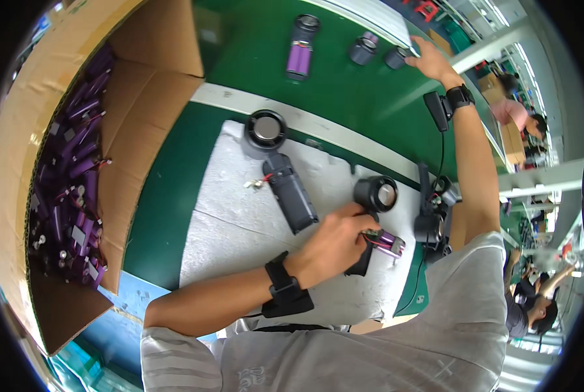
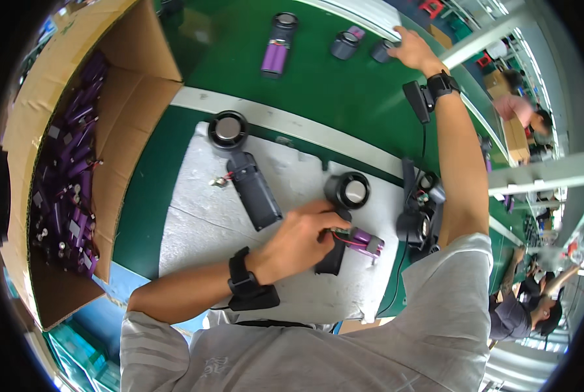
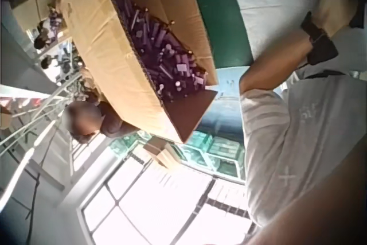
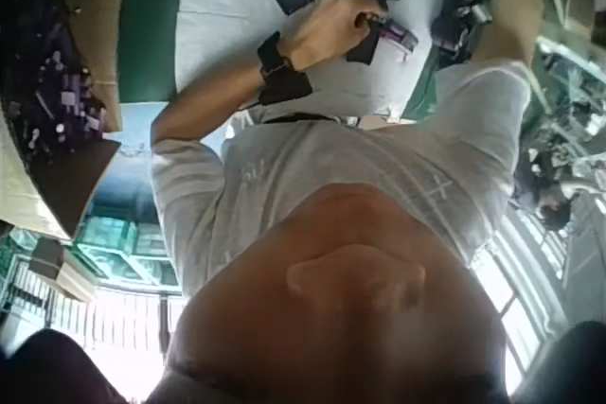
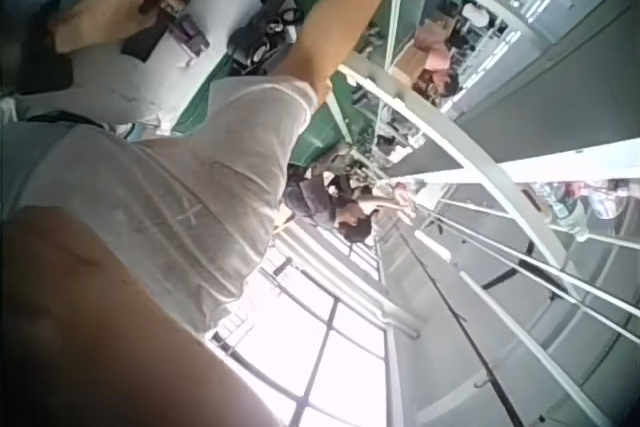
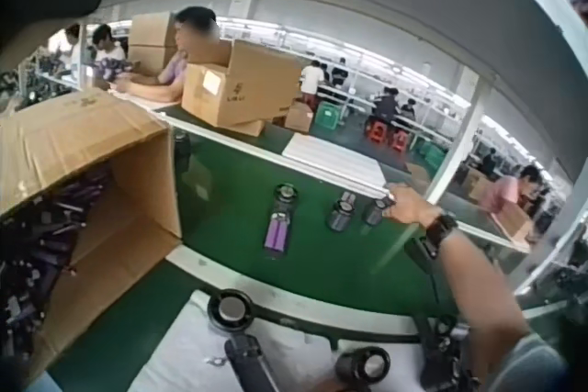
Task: The person assembles a handheld fan by connecting a battery pack to a circuit board and fitting them into the housing. After testing the connection, they remove the battery pack to apply tape before reinserting it into the fan.
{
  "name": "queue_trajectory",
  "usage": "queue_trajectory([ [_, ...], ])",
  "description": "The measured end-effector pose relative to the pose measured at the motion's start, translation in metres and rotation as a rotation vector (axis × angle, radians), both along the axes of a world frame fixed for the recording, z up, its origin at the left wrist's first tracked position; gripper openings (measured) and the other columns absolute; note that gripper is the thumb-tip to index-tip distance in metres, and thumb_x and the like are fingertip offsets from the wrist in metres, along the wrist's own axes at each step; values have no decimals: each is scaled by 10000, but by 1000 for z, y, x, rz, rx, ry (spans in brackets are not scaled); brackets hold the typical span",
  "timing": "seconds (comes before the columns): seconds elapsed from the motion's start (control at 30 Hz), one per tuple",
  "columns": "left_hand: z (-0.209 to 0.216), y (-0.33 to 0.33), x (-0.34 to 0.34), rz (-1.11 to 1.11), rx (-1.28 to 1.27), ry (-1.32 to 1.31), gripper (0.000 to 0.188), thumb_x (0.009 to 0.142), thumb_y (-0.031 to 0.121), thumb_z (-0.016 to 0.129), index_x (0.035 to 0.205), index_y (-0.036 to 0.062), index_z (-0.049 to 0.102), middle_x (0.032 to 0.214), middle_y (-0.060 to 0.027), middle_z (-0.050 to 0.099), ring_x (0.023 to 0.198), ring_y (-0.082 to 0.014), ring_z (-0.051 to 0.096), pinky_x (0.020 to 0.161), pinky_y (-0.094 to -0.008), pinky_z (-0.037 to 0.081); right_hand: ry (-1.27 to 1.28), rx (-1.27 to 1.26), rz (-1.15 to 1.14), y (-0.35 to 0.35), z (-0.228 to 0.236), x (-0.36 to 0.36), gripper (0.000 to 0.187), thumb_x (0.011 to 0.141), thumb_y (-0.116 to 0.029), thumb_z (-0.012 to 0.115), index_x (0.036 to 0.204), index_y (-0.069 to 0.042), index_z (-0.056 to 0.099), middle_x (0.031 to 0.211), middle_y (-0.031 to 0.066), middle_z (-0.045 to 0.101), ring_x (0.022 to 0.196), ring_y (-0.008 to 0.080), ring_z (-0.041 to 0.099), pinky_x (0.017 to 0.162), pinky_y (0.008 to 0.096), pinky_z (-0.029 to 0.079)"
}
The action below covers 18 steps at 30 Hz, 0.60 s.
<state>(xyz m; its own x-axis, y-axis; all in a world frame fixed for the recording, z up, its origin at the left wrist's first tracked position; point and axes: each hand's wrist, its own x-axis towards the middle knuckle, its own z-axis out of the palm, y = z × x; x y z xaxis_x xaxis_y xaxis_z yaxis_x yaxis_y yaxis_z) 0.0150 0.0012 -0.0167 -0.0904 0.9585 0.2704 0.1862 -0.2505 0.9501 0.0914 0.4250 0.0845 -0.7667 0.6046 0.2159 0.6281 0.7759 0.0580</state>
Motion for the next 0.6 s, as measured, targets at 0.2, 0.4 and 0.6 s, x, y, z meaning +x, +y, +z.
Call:
queue_trajectory([
  [0.2,1,-7,-5,-4,-104,-32,321,722,-106,593,994,39,682,1021,-159,600,886,-369,629,736,-413,531,104,-395,-351,71,-82,-33,590,771,-265,754,1289,-93,529,1139,160,626,1000,277,624,723,344,546],
  [0.4,6,-6,-2,-64,-124,-71,299,729,-107,595,979,35,675,994,-165,584,914,-379,619,737,-428,521,192,-49,-387,68,-32,-21,478,758,-334,779,1142,-92,629,992,105,680,869,210,645,735,323,509],
  [0.6,3,-7,-7,-25,-80,-27,322,734,-104,580,1004,40,681,985,-162,618,865,-375,632,739,-426,521,416,-519,390,-177,47,-113,394,863,-234,731,1197,-71,601,1063,22,651,855,85,626,725,212,491],
])
